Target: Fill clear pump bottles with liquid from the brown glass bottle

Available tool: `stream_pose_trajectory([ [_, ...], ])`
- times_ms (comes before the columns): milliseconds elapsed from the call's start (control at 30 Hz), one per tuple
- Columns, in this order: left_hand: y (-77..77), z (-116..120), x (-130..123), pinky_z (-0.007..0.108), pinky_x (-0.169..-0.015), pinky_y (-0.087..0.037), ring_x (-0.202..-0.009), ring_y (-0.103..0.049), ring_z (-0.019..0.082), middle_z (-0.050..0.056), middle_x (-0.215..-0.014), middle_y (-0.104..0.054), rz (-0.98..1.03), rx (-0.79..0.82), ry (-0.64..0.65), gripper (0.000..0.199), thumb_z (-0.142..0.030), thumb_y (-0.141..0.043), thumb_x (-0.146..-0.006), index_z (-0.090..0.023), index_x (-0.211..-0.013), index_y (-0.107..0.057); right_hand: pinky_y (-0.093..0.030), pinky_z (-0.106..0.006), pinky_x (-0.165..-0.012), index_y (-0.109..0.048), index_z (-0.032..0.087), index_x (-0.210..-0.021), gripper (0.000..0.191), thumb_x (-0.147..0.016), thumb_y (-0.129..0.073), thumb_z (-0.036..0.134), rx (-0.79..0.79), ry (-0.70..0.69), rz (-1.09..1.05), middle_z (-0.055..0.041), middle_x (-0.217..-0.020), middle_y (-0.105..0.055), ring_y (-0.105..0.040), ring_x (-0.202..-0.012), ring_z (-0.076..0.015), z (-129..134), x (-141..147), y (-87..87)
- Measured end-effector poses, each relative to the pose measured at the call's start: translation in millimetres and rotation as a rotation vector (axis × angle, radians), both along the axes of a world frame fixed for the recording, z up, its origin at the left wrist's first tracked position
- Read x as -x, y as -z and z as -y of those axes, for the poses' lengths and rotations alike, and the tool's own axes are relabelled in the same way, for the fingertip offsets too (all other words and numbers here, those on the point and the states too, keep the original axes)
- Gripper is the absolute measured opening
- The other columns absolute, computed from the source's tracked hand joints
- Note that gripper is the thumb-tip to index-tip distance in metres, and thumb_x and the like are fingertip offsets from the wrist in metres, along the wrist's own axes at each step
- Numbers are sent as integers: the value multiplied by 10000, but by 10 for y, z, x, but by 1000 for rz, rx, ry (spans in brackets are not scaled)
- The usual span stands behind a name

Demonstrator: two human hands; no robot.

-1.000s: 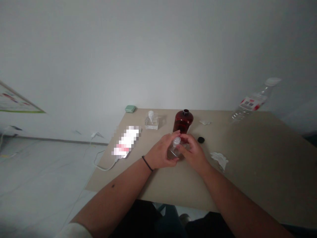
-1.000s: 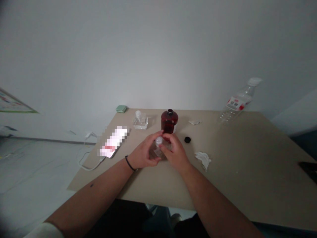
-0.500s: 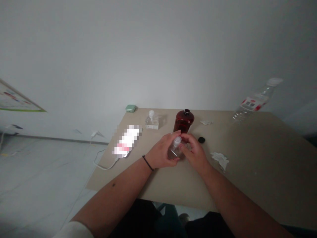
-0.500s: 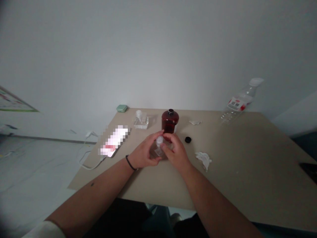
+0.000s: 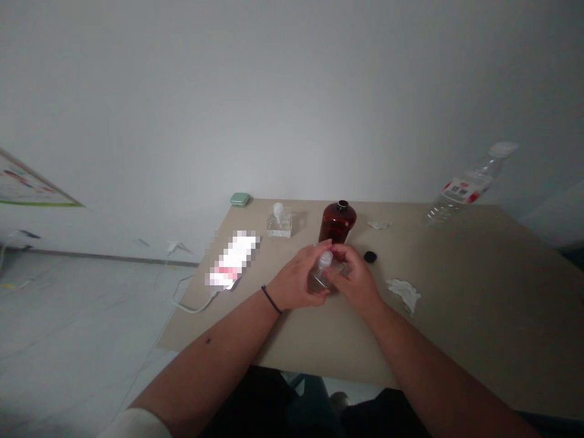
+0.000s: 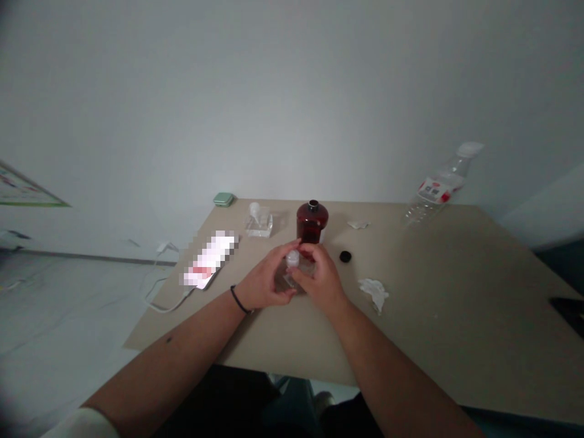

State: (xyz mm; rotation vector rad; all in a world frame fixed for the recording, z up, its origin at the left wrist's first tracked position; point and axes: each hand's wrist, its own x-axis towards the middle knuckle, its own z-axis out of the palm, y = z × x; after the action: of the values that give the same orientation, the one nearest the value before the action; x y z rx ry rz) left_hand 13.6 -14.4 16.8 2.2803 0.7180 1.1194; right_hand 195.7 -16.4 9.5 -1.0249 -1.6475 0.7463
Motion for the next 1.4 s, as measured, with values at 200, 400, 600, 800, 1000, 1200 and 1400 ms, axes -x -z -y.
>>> stream_pose_trajectory([
  [200, 12, -7, 2, 576, -1146, -400, -1368, -484, 359, 171, -1498, -473, -5, 5, -6, 956, -235, -761, -691, -222, -1525, -293, -537, -444, -888, -625, 272, -1085, 275, -861, -662, 426, -15, -8, -11, -74, -1052, -688, -662, -968, -245, 2, 0, -6],
  [400, 13, -1, -4, 573, -1152, -389, -1371, -479, 362, 166, -1498, -473, -8, 37, -8, 964, -221, -760, -681, -227, -1525, -293, -537, -441, -873, -621, 273, -1079, 337, -807, -714, 450, 5, 0, -31, -65, -1031, -690, -660, -949, -251, -8, 12, 0],
  [600, 1, 13, -3, 575, -1160, -391, -1369, -480, 371, 154, -1502, -471, -8, 54, -17, 956, -228, -754, -687, -229, -1524, -293, -532, -436, -885, -637, 275, -1060, 242, -861, -662, 410, -20, 3, -17, -65, -1039, -679, -653, -958, -238, 4, 7, 4],
  [800, 18, 6, 1, 577, -1164, -382, -1379, -471, 359, 168, -1513, -457, -8, 39, -11, 964, -233, -764, -685, -216, -1526, -292, -539, -433, -851, -634, 270, -1082, 306, -830, -691, 435, -25, 3, 5, -67, -1027, -678, -652, -942, -247, -6, 5, 7],
  [1000, 19, 7, 1, 574, -1159, -388, -1379, -473, 357, 161, -1512, -459, -5, 37, -13, 980, -221, -765, -682, -236, -1534, -282, -538, -433, -870, -637, 279, -1060, 231, -882, -634, 425, -29, -9, -4, -60, -1026, -680, -654, -949, -241, -3, 5, -12],
  [1200, 18, 3, 1, 589, -1155, -395, -1376, -475, 367, 168, -1509, -463, -6, 14, -8, 978, -217, -763, -680, -222, -1534, -284, -538, -429, -865, -628, 275, -1055, 285, -834, -690, 443, -21, -13, -25, -59, -1028, -680, -652, -944, -244, -11, 8, -14],
  [1400, 4, 8, -1, 576, -1158, -402, -1372, -481, 373, 167, -1510, -467, -11, 12, -13, 991, -198, -768, -666, -217, -1534, -292, -533, -429, -880, -633, 277, -1067, 226, -920, -577, 439, -36, -28, -30, -60, -1042, -671, -648, -966, -238, -3, -5, -12],
])
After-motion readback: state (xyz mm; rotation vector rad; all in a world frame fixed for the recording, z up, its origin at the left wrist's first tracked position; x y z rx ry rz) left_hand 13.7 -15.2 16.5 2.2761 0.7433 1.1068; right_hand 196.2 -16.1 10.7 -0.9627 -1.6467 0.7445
